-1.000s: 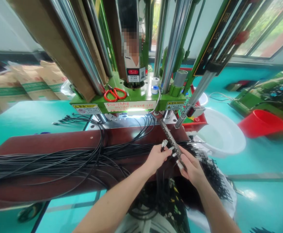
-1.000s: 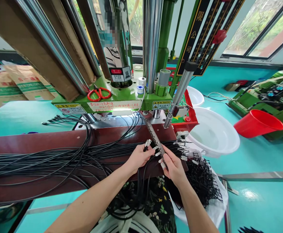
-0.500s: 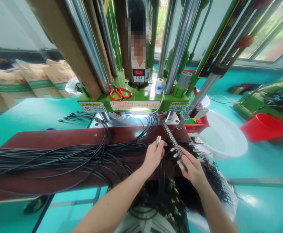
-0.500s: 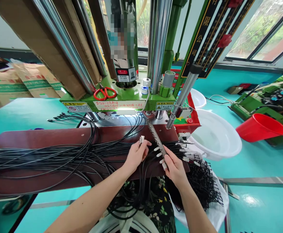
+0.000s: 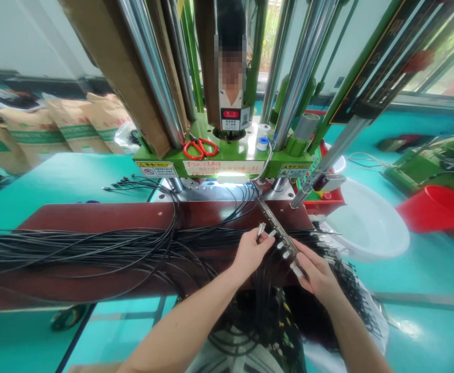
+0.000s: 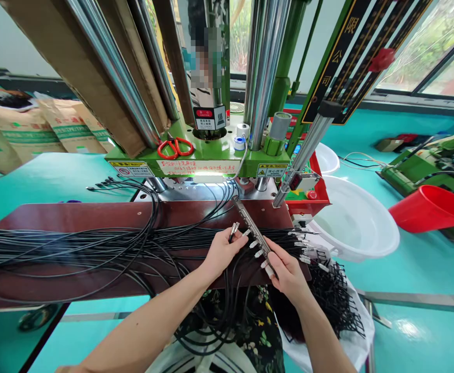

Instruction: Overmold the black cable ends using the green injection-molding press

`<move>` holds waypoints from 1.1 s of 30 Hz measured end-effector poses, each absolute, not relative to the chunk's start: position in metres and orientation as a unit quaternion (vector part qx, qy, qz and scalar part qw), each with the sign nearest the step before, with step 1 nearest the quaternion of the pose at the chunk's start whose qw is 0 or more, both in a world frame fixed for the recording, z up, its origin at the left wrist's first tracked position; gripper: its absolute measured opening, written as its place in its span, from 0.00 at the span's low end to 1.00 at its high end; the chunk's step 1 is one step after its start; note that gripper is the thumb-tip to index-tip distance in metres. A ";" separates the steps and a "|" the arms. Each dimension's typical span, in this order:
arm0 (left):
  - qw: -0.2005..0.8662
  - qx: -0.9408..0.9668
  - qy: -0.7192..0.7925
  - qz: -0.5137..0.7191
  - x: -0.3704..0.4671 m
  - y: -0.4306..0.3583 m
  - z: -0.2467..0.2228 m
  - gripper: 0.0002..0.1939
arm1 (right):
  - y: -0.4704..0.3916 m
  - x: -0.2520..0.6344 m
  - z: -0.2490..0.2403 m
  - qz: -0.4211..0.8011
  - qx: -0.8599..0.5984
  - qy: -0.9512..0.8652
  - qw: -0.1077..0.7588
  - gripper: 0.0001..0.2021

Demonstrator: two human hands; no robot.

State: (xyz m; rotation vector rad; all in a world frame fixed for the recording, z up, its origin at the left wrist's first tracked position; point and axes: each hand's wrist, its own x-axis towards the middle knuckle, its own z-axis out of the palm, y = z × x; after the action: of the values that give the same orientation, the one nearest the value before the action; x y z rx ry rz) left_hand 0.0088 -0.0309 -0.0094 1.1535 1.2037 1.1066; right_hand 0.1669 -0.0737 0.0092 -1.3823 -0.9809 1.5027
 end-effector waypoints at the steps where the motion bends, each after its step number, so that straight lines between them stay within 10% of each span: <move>1: 0.545 0.482 0.507 0.462 0.008 -0.031 -0.009 0.13 | -0.074 0.167 0.010 0.599 -0.553 -0.395 0.423 0.28; 18: 0.480 0.567 0.512 0.432 -0.016 -0.035 -0.001 0.20 | -0.075 0.168 0.010 0.584 -0.572 -0.425 0.388 0.28; 33: 0.685 0.486 0.431 0.331 -0.020 -0.031 -0.002 0.23 | -0.073 0.175 0.012 0.585 -0.534 -0.495 0.357 0.26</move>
State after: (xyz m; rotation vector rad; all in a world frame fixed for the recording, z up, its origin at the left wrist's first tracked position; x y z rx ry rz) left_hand -0.0200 -0.0306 -0.0021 1.0886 0.9648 0.7419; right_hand 0.1746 -0.0726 0.0121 -1.3788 -1.2768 1.5104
